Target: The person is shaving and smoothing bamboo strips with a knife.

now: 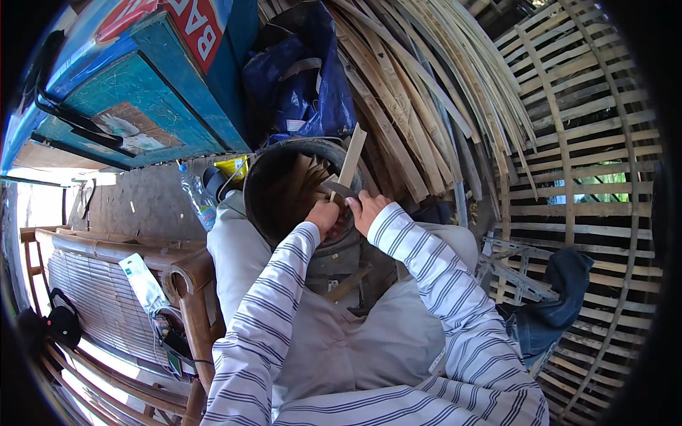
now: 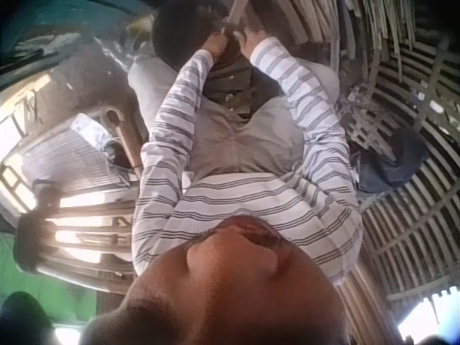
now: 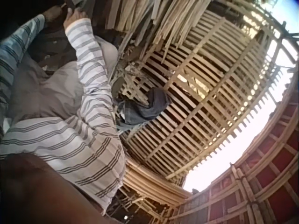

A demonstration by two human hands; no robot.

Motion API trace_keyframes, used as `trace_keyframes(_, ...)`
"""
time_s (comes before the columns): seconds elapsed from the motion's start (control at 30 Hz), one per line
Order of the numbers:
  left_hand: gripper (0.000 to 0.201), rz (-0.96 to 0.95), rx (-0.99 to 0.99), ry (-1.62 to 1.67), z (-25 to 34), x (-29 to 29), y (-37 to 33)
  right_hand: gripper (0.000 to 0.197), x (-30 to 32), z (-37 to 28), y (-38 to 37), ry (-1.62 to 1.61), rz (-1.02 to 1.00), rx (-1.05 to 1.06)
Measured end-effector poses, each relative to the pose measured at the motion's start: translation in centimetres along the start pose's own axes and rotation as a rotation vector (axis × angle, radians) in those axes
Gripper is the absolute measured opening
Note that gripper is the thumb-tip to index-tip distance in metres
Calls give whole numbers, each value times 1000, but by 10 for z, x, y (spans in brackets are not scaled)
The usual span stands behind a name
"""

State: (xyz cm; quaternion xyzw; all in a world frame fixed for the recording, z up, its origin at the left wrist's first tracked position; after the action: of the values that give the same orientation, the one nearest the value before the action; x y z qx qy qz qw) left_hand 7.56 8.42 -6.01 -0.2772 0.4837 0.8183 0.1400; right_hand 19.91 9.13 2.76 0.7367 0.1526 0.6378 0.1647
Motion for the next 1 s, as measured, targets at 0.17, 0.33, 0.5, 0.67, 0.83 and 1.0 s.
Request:
trace_keyframes(0.17, 38, 433, -346, -865, -1, 8, -3, 48, -1, 0, 12, -17, 81, 23)
trace_keyframes(0.33, 43, 356, -263, -980, 7, -7, 9, 45, 5, -5, 15, -50, 63, -2)
trace_keyframes(0.5, 39, 440, -289, -1045, 5, -7, 10, 40, -11, -1, 4, 3, 22, 0)
trace_keyframes(0.67, 34, 481, -330, -1201, -4, -26, 20, 45, -7, 13, -26, -46, 48, -157)
trace_keyframes(0.83, 34, 350, -152, -1091, -30, -24, 11, 53, -19, 58, -92, -165, 16, -322)
trace_keyframes(1.0, 36, 379, -199, -1129, -21, -23, 15, 57, -11, 79, -105, -253, 54, -375)
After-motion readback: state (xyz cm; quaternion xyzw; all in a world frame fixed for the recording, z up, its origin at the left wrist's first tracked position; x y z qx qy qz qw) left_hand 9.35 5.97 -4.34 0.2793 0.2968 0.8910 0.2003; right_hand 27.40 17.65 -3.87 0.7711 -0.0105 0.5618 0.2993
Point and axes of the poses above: each hand's wrist, its own y-axis away from the middle knuckle, its own x-axis out of the back of the hand, z = x × y, the point moved 3 cm from there along -y, towards the middle knuckle, and after that the axes turned 5 degrees about -x, right-handed, at the moved point
